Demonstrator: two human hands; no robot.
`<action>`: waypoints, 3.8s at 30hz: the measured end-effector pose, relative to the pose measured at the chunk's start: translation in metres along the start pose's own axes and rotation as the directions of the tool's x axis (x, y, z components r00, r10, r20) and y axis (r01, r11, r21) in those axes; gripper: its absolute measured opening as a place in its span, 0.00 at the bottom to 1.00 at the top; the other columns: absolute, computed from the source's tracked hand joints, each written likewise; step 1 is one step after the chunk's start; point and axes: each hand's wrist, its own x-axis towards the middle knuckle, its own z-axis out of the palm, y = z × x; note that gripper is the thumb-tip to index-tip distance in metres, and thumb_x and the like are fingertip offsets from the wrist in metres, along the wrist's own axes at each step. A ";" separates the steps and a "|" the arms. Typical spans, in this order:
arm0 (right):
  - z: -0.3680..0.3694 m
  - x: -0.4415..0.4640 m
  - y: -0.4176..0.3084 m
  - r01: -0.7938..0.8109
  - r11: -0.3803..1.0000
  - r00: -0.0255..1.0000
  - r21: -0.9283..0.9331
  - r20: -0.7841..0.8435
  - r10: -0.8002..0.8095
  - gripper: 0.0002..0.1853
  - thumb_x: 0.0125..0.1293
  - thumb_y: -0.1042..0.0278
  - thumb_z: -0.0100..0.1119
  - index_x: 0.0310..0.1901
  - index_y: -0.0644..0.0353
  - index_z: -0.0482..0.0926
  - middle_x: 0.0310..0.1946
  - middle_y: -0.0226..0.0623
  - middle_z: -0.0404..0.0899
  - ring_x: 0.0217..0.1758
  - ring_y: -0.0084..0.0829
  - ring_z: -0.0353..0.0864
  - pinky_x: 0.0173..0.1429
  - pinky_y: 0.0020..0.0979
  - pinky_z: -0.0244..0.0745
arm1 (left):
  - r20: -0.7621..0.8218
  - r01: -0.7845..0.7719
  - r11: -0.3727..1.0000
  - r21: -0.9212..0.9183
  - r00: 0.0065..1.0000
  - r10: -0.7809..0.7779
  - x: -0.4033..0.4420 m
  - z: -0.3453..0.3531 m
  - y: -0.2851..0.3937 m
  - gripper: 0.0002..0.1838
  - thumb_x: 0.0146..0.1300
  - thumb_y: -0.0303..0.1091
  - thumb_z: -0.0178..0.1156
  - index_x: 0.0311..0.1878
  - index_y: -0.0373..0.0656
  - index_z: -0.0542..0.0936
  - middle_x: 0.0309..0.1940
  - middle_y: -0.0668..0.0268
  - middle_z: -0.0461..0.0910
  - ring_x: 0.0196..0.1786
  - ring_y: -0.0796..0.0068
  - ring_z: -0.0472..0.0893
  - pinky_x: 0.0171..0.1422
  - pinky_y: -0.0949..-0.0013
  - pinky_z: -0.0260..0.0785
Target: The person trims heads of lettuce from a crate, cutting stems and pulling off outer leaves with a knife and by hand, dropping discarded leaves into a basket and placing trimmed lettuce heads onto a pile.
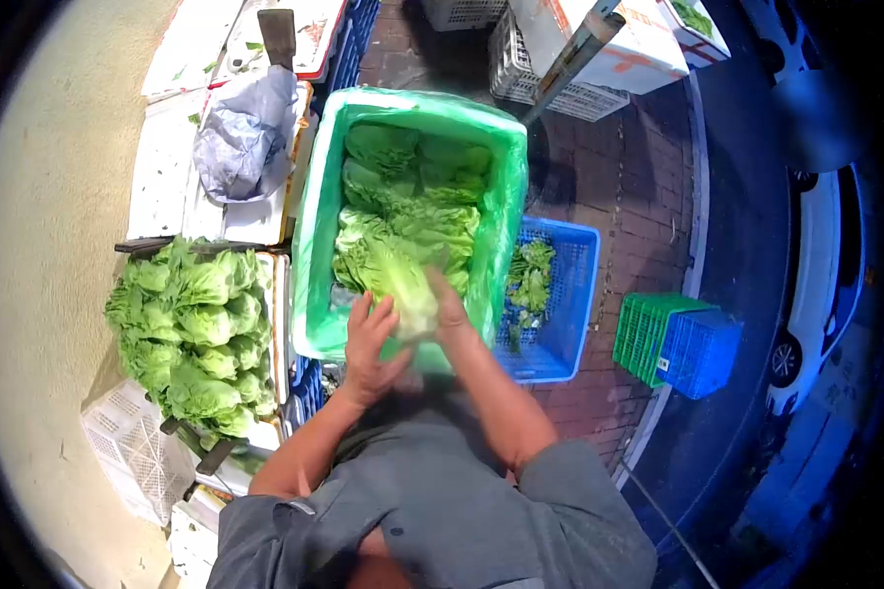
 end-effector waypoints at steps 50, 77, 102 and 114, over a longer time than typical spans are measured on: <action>-0.003 -0.152 0.000 0.432 -0.474 0.752 -0.767 0.597 -0.280 0.31 0.62 0.62 0.66 0.67 0.57 0.70 0.48 0.45 0.83 0.47 0.47 0.84 0.48 0.40 0.79 | 0.729 0.353 -0.648 -0.675 0.188 -0.658 -0.009 0.071 0.010 0.29 0.74 0.58 0.48 0.61 0.40 0.73 0.52 0.56 0.80 0.52 0.56 0.81 0.58 0.52 0.76; -0.017 -0.149 -0.024 0.435 -0.604 0.764 -0.668 0.629 -0.145 0.27 0.59 0.62 0.70 0.60 0.49 0.75 0.37 0.40 0.83 0.37 0.45 0.83 0.38 0.40 0.78 | 0.784 0.432 -0.690 -0.581 0.071 -0.616 -0.008 0.070 0.022 0.29 0.74 0.58 0.48 0.62 0.42 0.73 0.53 0.57 0.80 0.53 0.57 0.81 0.59 0.50 0.74; -0.028 -0.142 -0.028 0.464 -0.596 0.711 -0.655 0.677 -0.190 0.22 0.65 0.60 0.64 0.61 0.45 0.77 0.30 0.39 0.79 0.31 0.45 0.81 0.33 0.41 0.74 | 0.831 0.402 -0.750 -0.525 0.050 -0.554 -0.013 0.084 0.007 0.26 0.75 0.56 0.48 0.59 0.42 0.74 0.51 0.57 0.80 0.50 0.58 0.80 0.55 0.51 0.77; -0.033 -0.149 -0.038 0.409 -0.545 0.699 -0.732 0.635 -0.329 0.19 0.65 0.63 0.64 0.59 0.41 0.81 0.26 0.39 0.75 0.28 0.43 0.79 0.30 0.39 0.71 | 0.843 0.427 -0.740 -0.520 0.115 -0.526 -0.005 0.098 0.010 0.26 0.75 0.56 0.48 0.60 0.43 0.73 0.48 0.57 0.80 0.46 0.58 0.81 0.52 0.49 0.79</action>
